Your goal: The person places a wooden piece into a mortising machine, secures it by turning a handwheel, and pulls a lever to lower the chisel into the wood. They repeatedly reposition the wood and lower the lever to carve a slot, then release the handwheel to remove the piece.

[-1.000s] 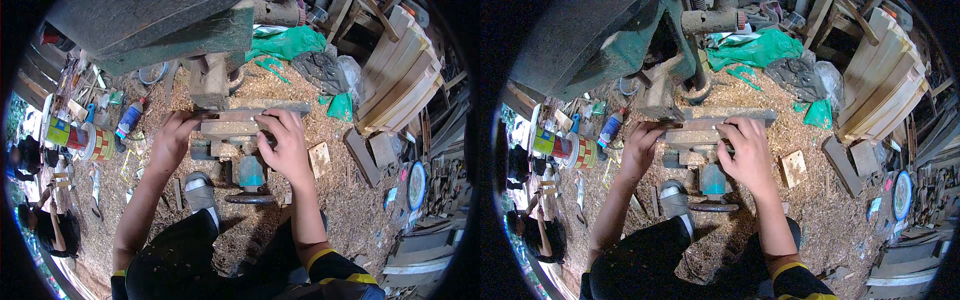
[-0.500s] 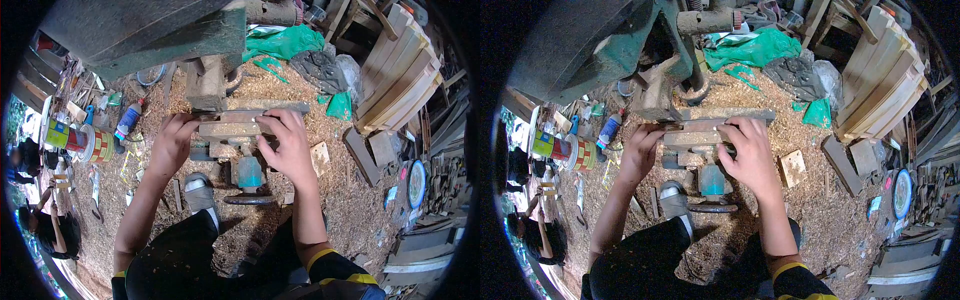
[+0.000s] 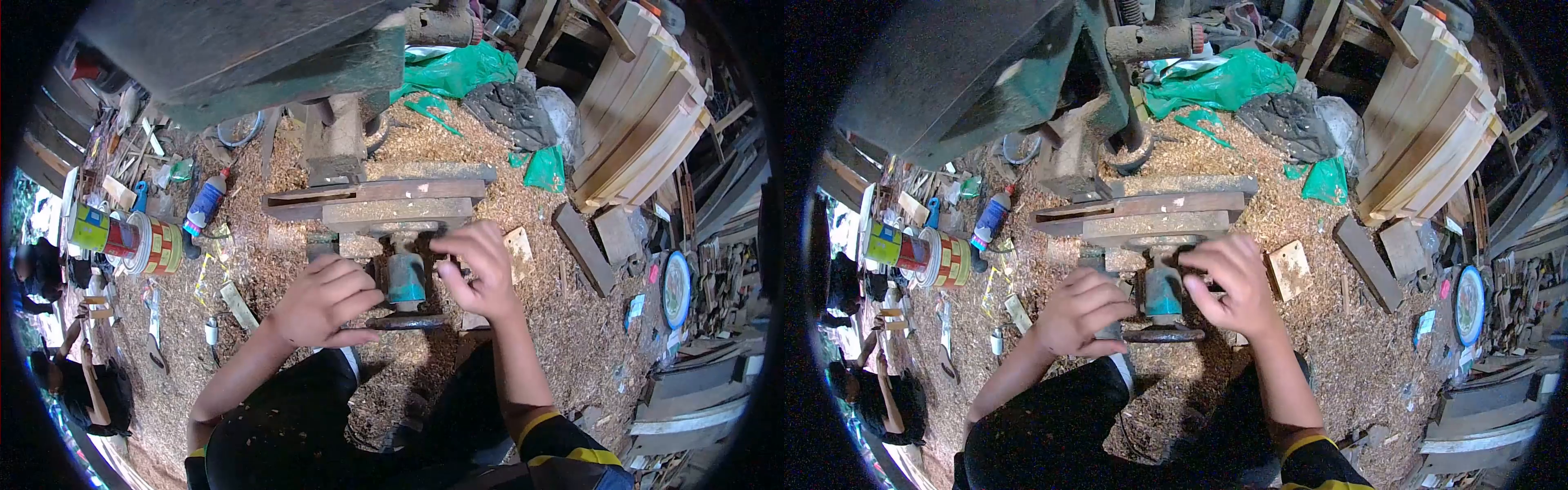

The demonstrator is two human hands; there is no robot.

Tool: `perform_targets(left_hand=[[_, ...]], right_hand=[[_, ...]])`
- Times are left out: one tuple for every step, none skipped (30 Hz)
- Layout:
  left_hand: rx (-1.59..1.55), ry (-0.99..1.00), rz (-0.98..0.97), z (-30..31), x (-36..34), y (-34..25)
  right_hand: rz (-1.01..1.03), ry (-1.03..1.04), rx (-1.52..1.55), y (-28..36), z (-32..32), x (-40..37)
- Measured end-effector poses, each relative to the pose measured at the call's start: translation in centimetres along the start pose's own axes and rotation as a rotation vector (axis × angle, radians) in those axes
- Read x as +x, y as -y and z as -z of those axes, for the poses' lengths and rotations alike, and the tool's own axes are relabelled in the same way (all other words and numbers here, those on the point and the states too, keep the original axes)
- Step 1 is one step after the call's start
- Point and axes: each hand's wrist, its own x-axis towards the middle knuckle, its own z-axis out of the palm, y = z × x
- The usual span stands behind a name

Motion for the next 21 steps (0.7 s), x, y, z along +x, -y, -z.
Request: perform_targets(left_hand=[[0.008, 0.013, -0.018, -0.4, 0.0, -0.3], [0.015, 0.026, -0.036, -0.7, 0.0, -0.5], [-0.013, 0.029, -0.028, -0.8, 0.1, -0.8], [-0.012, 0.028, -0.034, -0.9, 0.1, -1.0], [-0.025, 0.041, -0.044, -1.0, 0.0, -1.1], [-0.039, 0.054, -0.053, -1.2, -0.1, -1.1], [-0.037, 0.052, -0.054, -1.2, -0.4, -1.2], [-0.045, 0.026, -0.047, -1.4, -0.6, -1.4], [-0.053, -0.001, -0.039, -1.7, -0.8, -1.4], [-0.054, -0.004, -0.037, -2.2, -1.2, -1.4], [-0.058, -0.039, -0.022, -3.0, -2.1, -1.1], [-0.061, -0.073, -0.009, -3.8, -2.9, -0.8], [-0.06, -0.073, -0.009, -4.8, -4.0, -0.5], [-0.045, -0.076, 0.025, -5.8, -5.1, -0.2], [-0.029, -0.077, 0.058, -6.2, -5.6, -0.3], [-0.028, -0.074, 0.059, -6.5, -6.0, -0.3], [-0.021, -0.046, 0.074, -6.6, -6.3, -0.3], [-0.014, -0.018, 0.088, -6.4, -6.2, -0.4], [-0.013, -0.015, 0.089, -6.2, -6.0, -0.6], [-0.072, -0.052, 0.111, -6.0, -5.6, -1.0], [-0.129, -0.091, 0.135, -5.9, -5.3, -1.2]], right_hand=[[-0.011, 0.149, 0.106, 0.3, 0.6, -0.6], [-0.023, 0.297, 0.211, 0.4, 1.3, -1.1], [-0.045, 0.437, 0.235, 0.8, 2.1, -1.0], [-0.045, 0.434, 0.229, 1.2, 2.5, -0.8], [-0.081, 0.516, 0.264, 1.7, 2.8, -0.6], [-0.117, 0.599, 0.3, 2.1, 2.9, -0.6], [-0.177, 0.639, 0.343, 2.2, 3.0, -1.0], [-0.176, 0.64, 0.341, 2.2, 3.2, -1.3], [-0.181, 0.691, 0.317, 2.1, 3.5, -1.6], [-0.187, 0.744, 0.294, 2.1, 3.6, -1.7], [-0.187, 0.748, 0.294, 2.2, 3.7, -1.8], [-0.203, 0.761, 0.303, 2.3, 3.8, -1.7], [-0.219, 0.772, 0.313, 2.5, 3.9, -1.6], [-0.218, 0.772, 0.313, 3.0, 3.8, -1.3], [-0.12, 0.68, 0.29, 3.8, 3.3, -0.8], [-0.025, 0.586, 0.267, 4.4, 2.8, -0.4], [0.007, 0.562, 0.297, 4.7, 2.5, -0.2], [0.005, 0.559, 0.301, 4.5, 2.5, -0.1], [-0.046, 0.596, 0.366, 4.1, 2.7, 0.0], [-0.097, 0.633, 0.43, 3.6, 3.0, 0.0], [-0.125, 0.717, 0.423, 2.7, 3.4, -0.1]])
